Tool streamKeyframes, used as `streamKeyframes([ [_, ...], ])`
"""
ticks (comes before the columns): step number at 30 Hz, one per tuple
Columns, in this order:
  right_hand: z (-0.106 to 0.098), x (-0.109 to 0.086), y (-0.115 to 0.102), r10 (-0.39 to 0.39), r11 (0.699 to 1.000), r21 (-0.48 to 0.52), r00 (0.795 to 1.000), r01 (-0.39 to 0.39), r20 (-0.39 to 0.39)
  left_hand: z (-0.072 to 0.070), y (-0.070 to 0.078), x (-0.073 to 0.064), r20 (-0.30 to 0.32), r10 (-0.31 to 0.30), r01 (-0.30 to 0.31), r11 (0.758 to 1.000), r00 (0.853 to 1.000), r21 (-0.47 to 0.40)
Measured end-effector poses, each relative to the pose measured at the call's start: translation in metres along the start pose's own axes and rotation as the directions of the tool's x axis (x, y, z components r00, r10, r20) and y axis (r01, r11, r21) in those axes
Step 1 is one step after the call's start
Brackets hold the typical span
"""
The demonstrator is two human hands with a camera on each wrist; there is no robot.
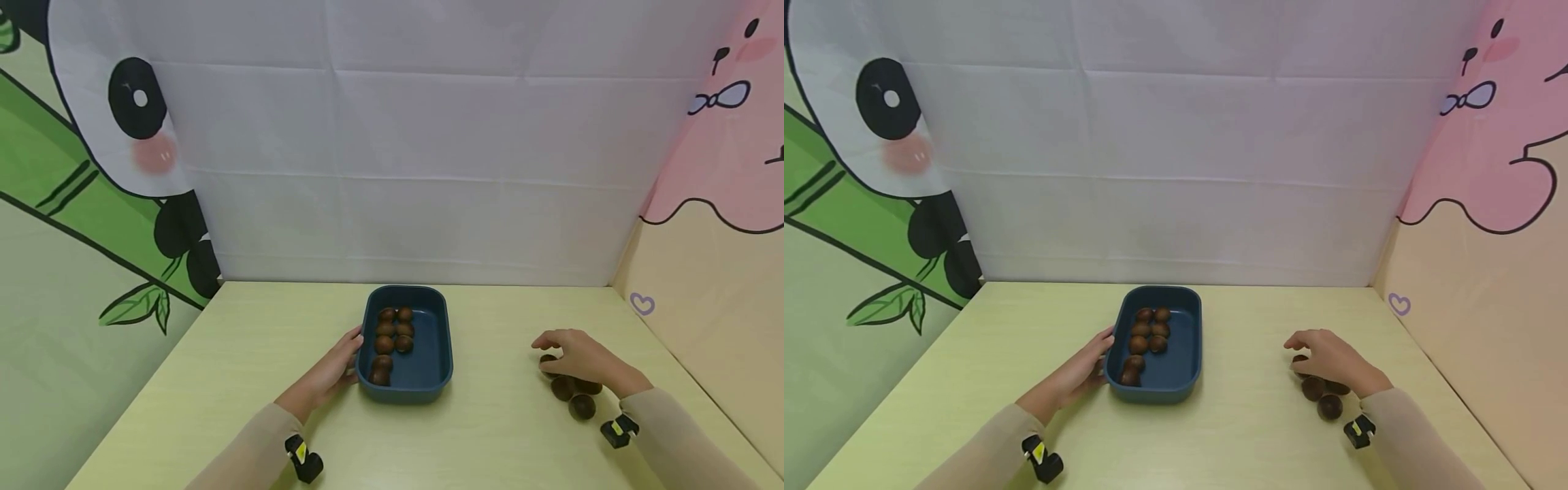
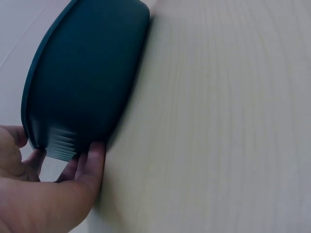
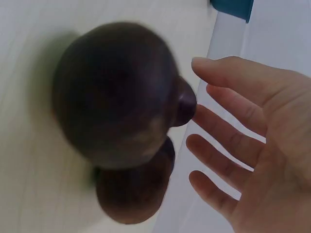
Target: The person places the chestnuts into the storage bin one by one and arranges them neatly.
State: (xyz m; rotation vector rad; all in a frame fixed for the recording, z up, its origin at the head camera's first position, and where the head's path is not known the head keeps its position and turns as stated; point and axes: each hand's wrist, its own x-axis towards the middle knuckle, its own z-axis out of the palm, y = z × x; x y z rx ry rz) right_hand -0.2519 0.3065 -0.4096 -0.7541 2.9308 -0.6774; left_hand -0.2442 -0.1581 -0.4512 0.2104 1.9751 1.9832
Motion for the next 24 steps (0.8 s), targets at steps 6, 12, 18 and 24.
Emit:
streamKeyframes([
  [6, 0.005, -0.004, 0.014, 0.001, 0.998, -0.065, 1.0, 0.0, 0.007, 0.0, -0.001, 0.0, -0.002, 0.002, -0.002, 1.0, 1.0, 0.001],
  [12, 0.007, -0.006, 0.017, 0.037, 0.997, -0.073, 0.999, -0.037, 0.002, 0.0, -0.001, 0.001, 0.0, 0.004, -0.004, 1.0, 1.0, -0.001],
  [18, 0.007, -0.008, 0.014, 0.053, 0.997, -0.062, 0.999, -0.053, -0.001, 0.001, -0.002, 0.001, -0.004, -0.006, 0.006, 1.0, 1.0, 0.019],
  [24, 0.006, -0.006, 0.014, 0.057, 0.997, -0.059, 0.998, -0.056, 0.006, 0.001, -0.001, 0.002, -0.014, -0.008, 0.009, 1.0, 1.0, 0.01],
])
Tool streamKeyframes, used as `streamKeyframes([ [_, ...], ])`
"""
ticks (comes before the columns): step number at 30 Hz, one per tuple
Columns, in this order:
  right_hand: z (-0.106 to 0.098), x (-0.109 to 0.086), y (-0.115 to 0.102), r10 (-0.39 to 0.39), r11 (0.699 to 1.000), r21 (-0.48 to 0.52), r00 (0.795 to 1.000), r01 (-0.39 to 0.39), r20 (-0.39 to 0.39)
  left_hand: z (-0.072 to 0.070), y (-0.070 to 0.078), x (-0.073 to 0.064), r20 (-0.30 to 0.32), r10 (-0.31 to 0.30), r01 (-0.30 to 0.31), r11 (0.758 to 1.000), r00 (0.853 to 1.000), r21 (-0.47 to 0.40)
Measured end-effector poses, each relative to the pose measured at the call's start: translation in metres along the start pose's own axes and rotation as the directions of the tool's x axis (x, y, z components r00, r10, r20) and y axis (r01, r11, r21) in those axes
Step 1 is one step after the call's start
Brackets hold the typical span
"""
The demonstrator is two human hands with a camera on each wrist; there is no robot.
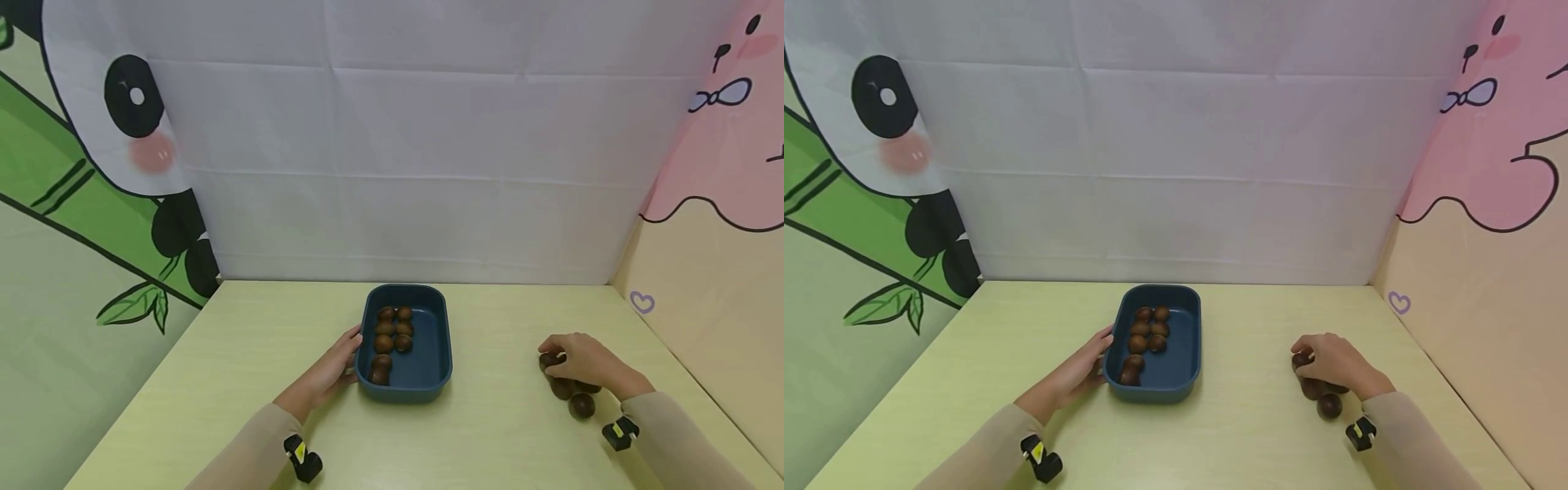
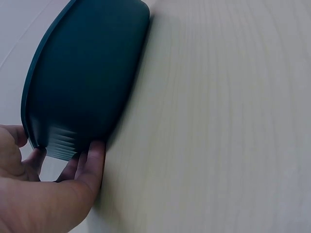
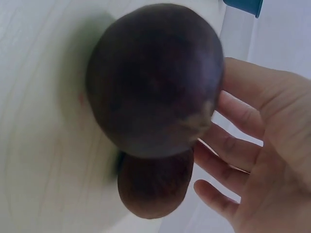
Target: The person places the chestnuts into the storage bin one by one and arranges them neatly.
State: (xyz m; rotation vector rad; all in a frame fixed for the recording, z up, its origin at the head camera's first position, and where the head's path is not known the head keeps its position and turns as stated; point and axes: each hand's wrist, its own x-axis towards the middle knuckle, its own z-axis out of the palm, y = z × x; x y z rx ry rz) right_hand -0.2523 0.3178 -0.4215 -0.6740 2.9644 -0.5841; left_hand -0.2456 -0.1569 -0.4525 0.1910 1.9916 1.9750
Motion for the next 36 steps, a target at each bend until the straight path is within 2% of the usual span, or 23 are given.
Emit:
streamKeyframes([
  [9, 0.0, 0.001, 0.003, -0.012, 1.0, 0.01, 1.0, 0.012, 0.003, 0.0, 0.0, 0.001, -0.006, -0.006, 0.006, 1.0, 1.0, -0.002],
  [14, -0.002, 0.003, -0.005, -0.044, 0.998, 0.046, 0.999, 0.045, -0.024, 0.0, 0.0, 0.001, -0.007, -0.005, 0.005, 1.0, 1.0, 0.004],
  [24, -0.013, 0.018, -0.036, -0.093, 0.983, 0.151, 0.994, 0.1, -0.051, 0.0, 0.0, 0.0, -0.005, 0.0, 0.0, 1.0, 1.0, 0.009],
  [29, -0.013, 0.029, -0.054, -0.174, 0.968, 0.173, 0.982, 0.183, -0.071, 0.0, 0.001, -0.001, -0.001, -0.003, 0.003, 1.0, 1.0, 0.006],
  [36, -0.012, 0.045, -0.083, -0.215, 0.95, 0.217, 0.975, 0.223, -0.061, 0.001, 0.003, -0.003, -0.009, -0.007, 0.007, 1.0, 1.0, 0.005],
])
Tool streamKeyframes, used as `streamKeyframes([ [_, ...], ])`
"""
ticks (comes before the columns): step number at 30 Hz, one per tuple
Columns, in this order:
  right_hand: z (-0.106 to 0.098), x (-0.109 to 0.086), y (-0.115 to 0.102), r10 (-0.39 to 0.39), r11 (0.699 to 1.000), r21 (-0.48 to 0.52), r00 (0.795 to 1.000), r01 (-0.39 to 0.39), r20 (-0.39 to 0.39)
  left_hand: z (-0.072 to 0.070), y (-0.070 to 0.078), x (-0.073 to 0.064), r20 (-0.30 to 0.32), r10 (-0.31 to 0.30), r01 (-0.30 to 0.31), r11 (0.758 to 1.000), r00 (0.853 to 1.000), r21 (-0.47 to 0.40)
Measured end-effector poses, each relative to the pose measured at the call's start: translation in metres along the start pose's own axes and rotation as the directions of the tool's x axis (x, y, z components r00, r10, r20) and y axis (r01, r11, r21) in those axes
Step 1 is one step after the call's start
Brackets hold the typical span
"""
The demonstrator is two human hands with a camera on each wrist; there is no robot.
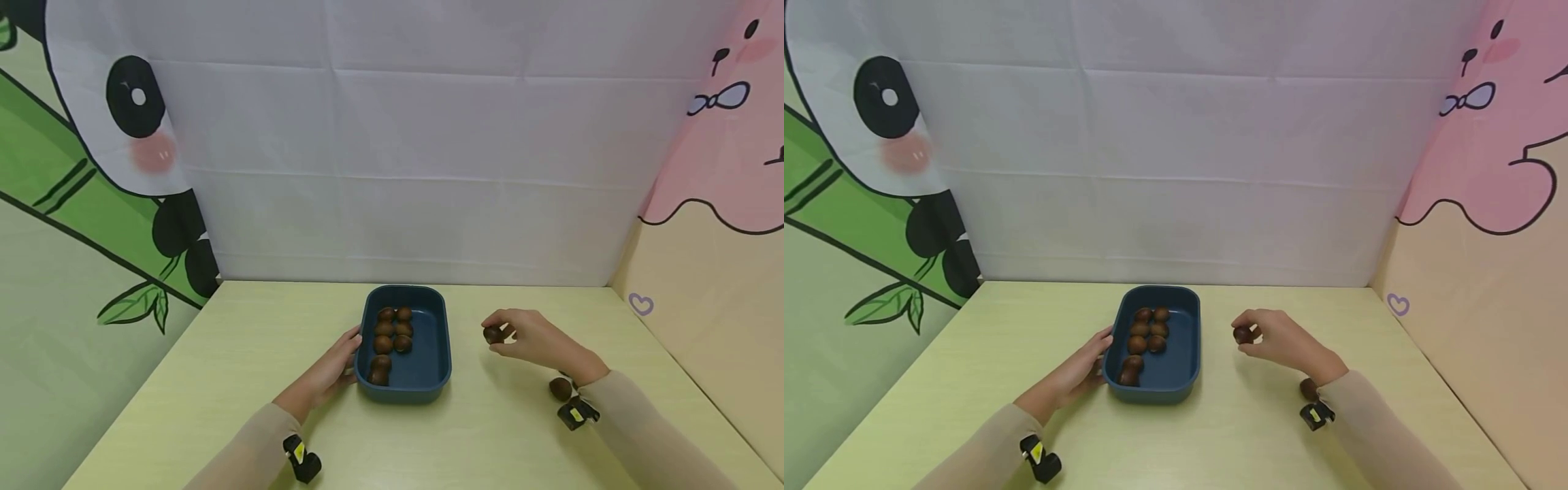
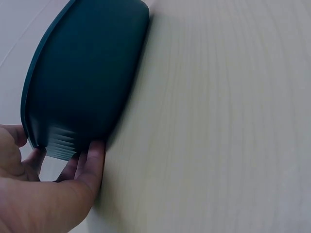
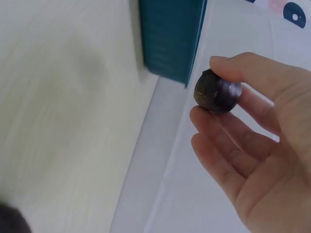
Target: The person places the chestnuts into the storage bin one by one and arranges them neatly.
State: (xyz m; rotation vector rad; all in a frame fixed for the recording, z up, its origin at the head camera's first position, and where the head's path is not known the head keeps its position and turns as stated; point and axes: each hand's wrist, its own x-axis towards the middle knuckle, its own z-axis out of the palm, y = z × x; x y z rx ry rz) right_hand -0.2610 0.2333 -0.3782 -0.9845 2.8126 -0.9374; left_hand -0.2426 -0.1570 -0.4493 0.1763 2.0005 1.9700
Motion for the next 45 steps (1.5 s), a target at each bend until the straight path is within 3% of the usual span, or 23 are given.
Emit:
streamKeyframes([
  [14, 0.027, 0.038, -0.035, -0.164, 0.986, 0.031, 0.985, 0.162, 0.051, -0.001, -0.002, 0.002, 0.011, 0.003, -0.003, 1.0, 1.0, -0.004],
  [23, 0.053, 0.059, -0.052, -0.217, 0.975, -0.034, 0.971, 0.221, 0.098, -0.004, -0.002, 0.001, 0.025, 0.004, -0.004, 1.0, 1.0, -0.02],
  [35, 0.095, 0.086, -0.057, -0.206, 0.965, -0.138, 0.969, 0.224, 0.135, -0.003, -0.003, 0.002, 0.031, 0.005, -0.004, 1.0, 1.0, -0.02],
  [45, 0.112, 0.097, -0.06, -0.169, 0.955, -0.218, 0.974, 0.199, 0.15, -0.003, -0.001, 0.001, 0.024, 0.004, -0.003, 1.0, 1.0, -0.024],
])
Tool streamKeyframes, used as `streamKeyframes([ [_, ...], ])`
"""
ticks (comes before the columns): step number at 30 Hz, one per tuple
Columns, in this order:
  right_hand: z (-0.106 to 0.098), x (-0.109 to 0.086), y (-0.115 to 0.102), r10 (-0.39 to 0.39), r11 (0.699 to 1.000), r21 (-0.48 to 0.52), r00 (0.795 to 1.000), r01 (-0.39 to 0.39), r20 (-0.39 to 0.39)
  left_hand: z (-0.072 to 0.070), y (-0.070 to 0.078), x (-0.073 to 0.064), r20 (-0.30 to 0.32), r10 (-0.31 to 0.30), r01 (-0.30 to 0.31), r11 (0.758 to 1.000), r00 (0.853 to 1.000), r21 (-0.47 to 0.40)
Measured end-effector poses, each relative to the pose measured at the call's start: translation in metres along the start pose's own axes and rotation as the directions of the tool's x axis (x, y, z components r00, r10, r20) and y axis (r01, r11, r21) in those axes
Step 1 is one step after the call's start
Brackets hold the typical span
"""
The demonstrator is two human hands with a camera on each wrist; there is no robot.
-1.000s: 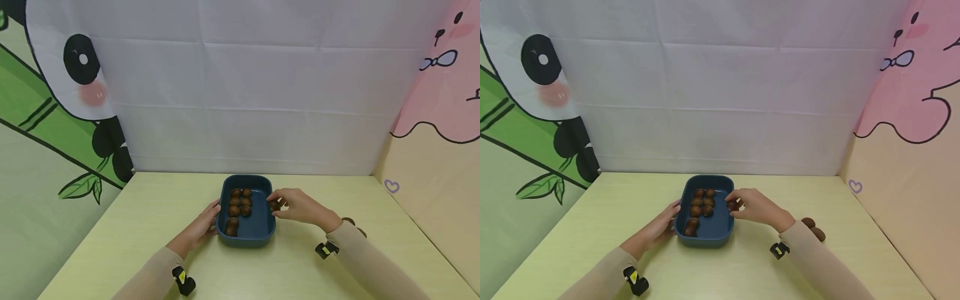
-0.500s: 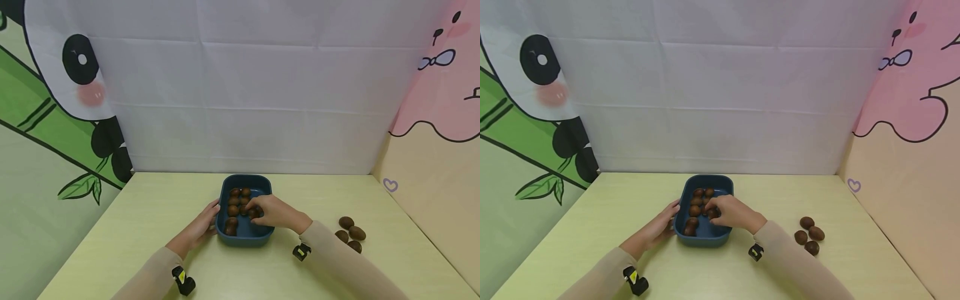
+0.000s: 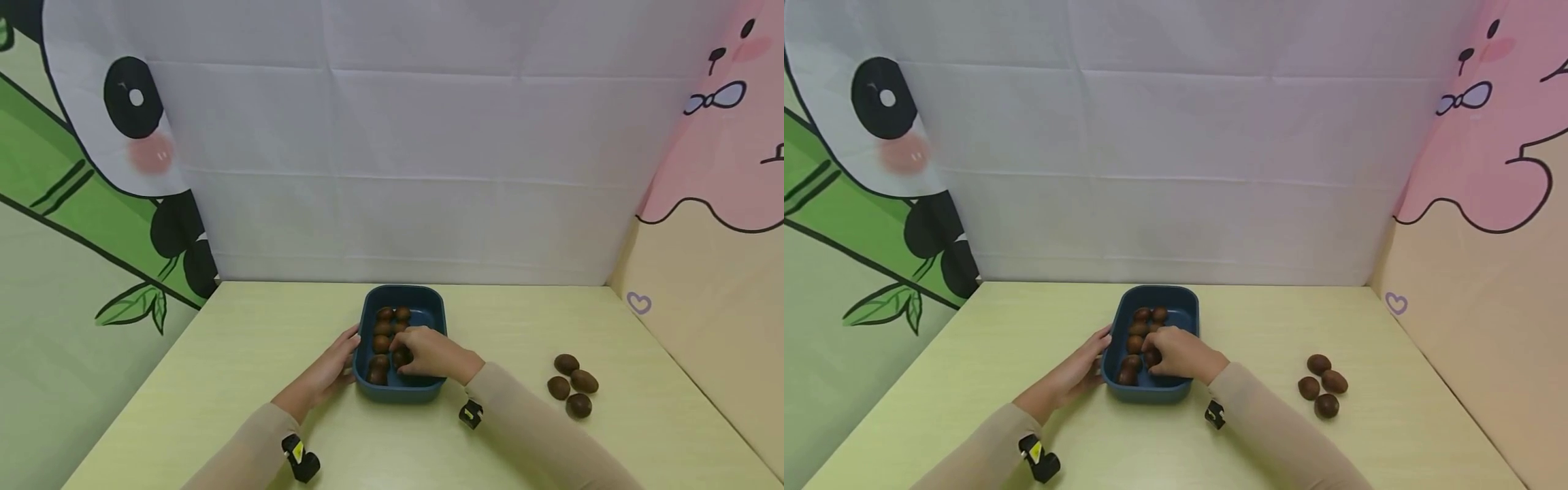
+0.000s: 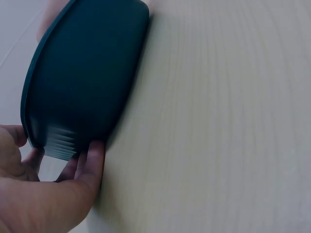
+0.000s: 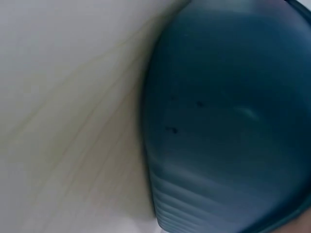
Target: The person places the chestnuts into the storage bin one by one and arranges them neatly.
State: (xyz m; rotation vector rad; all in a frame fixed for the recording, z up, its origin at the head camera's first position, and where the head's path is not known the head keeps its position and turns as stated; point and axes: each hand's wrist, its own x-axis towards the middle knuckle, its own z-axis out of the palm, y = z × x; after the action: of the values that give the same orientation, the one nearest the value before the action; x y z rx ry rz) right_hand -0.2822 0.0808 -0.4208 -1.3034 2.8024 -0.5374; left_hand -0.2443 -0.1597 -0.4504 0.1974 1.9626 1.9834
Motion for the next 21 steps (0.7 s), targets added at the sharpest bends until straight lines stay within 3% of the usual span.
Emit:
streamKeyframes([
  [21, 0.0056, -0.003, -0.0025, 0.031, 0.998, -0.059, 0.996, -0.036, -0.085, 0.0005, 0.0005, -0.0009, 0.001, 0.002, -0.002, 1.0, 1.0, -0.004],
])
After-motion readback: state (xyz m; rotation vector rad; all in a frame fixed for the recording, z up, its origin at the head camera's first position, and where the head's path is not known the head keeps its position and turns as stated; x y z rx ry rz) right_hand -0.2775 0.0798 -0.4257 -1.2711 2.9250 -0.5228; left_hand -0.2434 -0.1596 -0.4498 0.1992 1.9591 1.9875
